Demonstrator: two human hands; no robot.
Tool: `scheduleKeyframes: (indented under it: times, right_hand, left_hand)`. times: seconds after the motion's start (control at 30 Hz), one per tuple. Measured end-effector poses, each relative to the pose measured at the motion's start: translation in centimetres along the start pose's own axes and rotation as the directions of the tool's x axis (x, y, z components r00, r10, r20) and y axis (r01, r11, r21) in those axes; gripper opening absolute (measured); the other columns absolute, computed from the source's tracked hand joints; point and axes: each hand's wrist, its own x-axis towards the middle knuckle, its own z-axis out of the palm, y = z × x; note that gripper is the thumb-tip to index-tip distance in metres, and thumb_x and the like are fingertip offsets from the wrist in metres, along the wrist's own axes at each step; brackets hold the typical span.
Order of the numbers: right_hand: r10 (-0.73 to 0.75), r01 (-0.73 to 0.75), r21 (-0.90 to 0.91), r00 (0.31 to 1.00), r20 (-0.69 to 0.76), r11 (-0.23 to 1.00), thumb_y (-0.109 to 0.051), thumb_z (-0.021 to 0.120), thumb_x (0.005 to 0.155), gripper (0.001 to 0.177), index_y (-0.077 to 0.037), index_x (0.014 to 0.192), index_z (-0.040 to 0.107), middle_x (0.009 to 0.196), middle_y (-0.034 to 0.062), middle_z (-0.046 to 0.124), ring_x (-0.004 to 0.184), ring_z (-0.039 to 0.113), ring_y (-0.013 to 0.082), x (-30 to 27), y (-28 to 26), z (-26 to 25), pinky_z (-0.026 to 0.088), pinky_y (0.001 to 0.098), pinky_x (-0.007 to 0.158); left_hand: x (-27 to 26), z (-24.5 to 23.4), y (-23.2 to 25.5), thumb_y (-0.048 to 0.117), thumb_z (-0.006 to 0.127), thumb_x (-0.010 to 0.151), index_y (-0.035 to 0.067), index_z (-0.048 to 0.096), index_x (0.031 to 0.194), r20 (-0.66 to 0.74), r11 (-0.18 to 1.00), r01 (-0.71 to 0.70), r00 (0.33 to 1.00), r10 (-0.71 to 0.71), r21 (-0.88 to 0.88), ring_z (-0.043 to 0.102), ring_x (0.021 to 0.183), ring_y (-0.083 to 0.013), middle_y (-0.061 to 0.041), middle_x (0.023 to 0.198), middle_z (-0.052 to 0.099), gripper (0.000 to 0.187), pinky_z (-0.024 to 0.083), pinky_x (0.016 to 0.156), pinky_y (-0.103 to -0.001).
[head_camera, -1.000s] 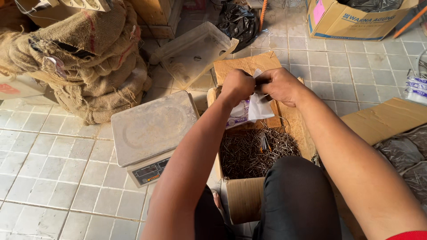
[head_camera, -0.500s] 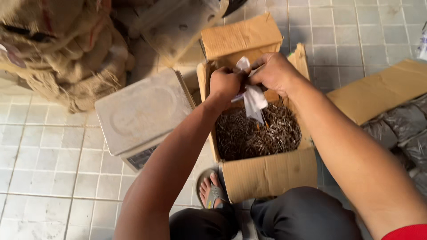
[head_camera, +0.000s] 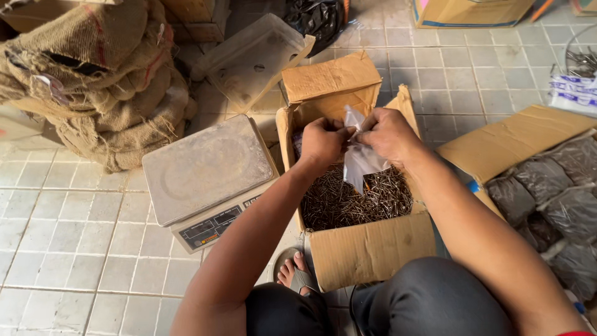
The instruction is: The person sorts nails into a plastic bag from a larger cardboard box while sitting on the floor next to a scale.
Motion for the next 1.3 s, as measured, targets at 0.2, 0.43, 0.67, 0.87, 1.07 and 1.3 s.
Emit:
scheduleKeyframes:
  times: [0.2, 0.43, 0.67, 0.87, 1.07, 1.3]
  right_hand:
    - [-0.027, 0.032, -0.169, 0.999, 0.034, 0.985, -0.006, 0.075, 0.067, 0.032, -0.006, 0.098, 0.066, 0.073, 0.0082, 0.065, 0.068, 0.059, 0.0148, 1.7, 1.0, -0.1, 0.049, 0.0268, 0.058]
    - [-0.061, 0.049, -0.305, 0.998, -0.031, 0.951, -0.015, 0.078, 0.067, 0.014, -0.009, 0.077, 0.070, 0.062, 0.0075, 0.062, 0.058, 0.055, 0.0131, 0.6, 0.9, -0.6, 0.044, 0.0256, 0.047]
    - [-0.059, 0.058, -0.145, 0.998, 0.001, 0.988, -0.010, 0.072, 0.072, 0.021, -0.004, 0.085, 0.057, 0.061, 0.0060, 0.056, 0.054, 0.049, 0.0124, 0.7, 0.4, -1.1, 0.038, 0.0216, 0.045]
    - [-0.128, 0.108, 0.232, 0.989, 0.070, 0.967, 0.000, 0.065, 0.074, 0.025, -0.007, 0.097, 0.060, 0.079, 0.0065, 0.065, 0.068, 0.061, 0.0119, 0.6, 0.3, -2.1, 0.050, 0.0224, 0.062]
    - [-0.209, -0.017, 0.761, 0.957, 0.199, 0.648, -0.005, 0.054, 0.075, 0.029, -0.007, 0.103, 0.061, 0.100, 0.0146, 0.065, 0.092, 0.064, 0.0267, 1.4, 1.5, -5.6, 0.049, 0.0372, 0.085]
    - [-0.125, -0.013, 0.801, 0.986, 0.109, 0.599, -0.003, 0.050, 0.079, 0.024, -0.011, 0.099, 0.061, 0.094, 0.0112, 0.066, 0.085, 0.066, 0.0263, 1.8, 1.7, -5.8, 0.052, 0.0358, 0.081]
  left_hand:
    - [2.3, -0.2, -2.0, 0.007, 0.072, 0.070, -0.002, 0.057, 0.075, -0.006, 0.999, -0.028, 1.000, 0.028, 0.039, 0.058, 0.047, -0.0147, -0.012, 0.057, 0.056, 0.018, 0.052, 0.042, -0.022]
    - [2.4, -0.9, -1.2, 0.018, 0.075, 0.067, 0.012, 0.062, 0.075, 0.008, 0.911, -0.065, 0.998, 0.068, 0.407, 0.061, 0.045, -0.0115, -0.001, 0.052, 0.060, 0.016, 0.050, 0.049, -0.022]
    - [1.5, -1.8, -0.8, 0.024, 0.076, 0.070, 0.004, 0.059, 0.090, 0.024, 0.986, -0.109, 0.994, 0.107, 0.126, 0.056, 0.061, -0.0144, -0.010, 0.069, 0.059, 0.033, 0.049, 0.054, -0.025]
    - [1.6, -4.0, 0.5, 0.047, 0.068, 0.071, 0.014, 0.046, 0.107, 0.088, 0.992, -0.001, 0.996, -0.011, 0.130, 0.047, 0.093, -0.0244, -0.011, 0.100, 0.050, 0.054, 0.040, 0.076, -0.036]
    - [-2.9, -5.0, 1.8, 0.071, 0.044, 0.068, 0.012, 0.003, 0.144, 0.338, 0.900, 0.425, 0.865, -0.372, -0.097, 0.008, 0.134, -0.0445, -0.028, 0.146, 0.007, 0.105, 0.006, 0.106, -0.059]
    - [6.3, -9.2, -5.1, 0.047, 0.064, 0.071, 0.016, 0.056, 0.111, 0.397, 0.915, 0.220, 0.915, -0.073, -0.337, 0.053, 0.100, -0.0293, -0.011, 0.109, 0.059, 0.051, 0.039, 0.089, -0.044]
